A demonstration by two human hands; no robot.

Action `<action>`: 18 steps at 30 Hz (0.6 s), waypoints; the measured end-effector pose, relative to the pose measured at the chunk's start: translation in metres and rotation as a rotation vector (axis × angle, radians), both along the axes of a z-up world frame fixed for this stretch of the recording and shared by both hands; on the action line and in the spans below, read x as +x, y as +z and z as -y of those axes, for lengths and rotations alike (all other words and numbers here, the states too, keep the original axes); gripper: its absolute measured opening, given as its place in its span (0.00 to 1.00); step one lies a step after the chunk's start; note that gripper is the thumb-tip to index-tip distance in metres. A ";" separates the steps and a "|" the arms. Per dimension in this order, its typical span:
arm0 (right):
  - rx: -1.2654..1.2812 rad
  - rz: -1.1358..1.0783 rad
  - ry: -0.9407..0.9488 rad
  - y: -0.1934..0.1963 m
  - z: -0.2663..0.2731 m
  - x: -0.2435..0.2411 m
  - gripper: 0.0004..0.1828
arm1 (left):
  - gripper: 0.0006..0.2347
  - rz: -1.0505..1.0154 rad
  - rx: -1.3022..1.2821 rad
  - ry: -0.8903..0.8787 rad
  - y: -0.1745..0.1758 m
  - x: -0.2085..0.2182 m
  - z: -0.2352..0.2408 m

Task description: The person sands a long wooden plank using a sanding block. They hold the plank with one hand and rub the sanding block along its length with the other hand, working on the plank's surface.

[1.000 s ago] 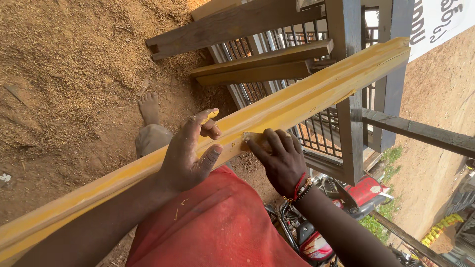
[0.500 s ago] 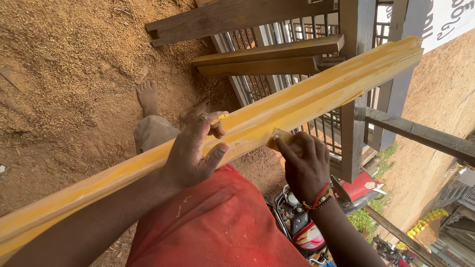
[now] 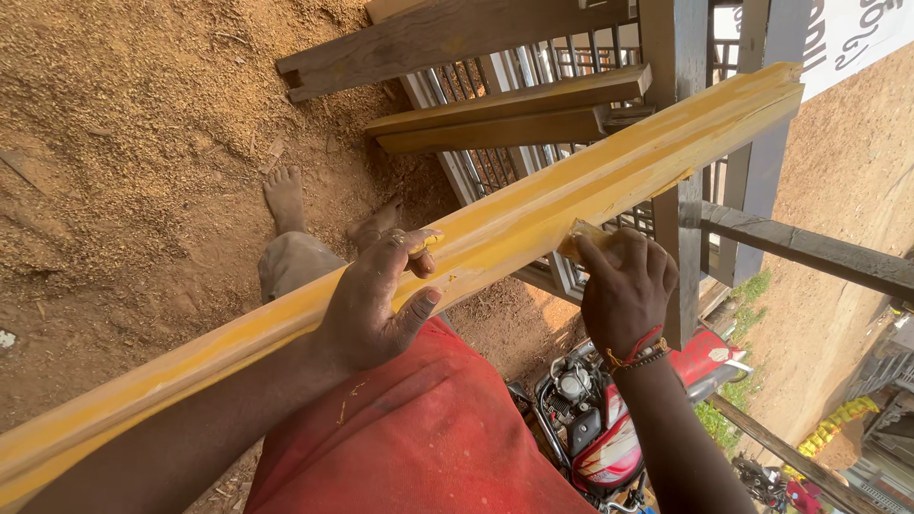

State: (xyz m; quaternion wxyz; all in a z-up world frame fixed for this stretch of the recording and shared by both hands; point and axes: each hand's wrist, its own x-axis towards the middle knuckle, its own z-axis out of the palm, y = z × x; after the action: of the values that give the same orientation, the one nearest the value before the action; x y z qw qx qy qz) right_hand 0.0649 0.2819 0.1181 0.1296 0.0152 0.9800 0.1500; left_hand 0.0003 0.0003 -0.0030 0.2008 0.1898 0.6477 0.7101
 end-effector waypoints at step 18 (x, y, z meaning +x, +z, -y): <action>-0.016 -0.075 0.047 -0.017 0.007 0.006 0.21 | 0.20 -0.064 0.029 -0.019 0.000 -0.001 -0.010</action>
State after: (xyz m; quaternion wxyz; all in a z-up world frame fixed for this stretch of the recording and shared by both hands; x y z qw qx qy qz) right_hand 0.0707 0.2746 0.1015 0.0895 -0.0033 0.9855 0.1443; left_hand -0.0011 0.0100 -0.0032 0.1840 0.2211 0.6417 0.7109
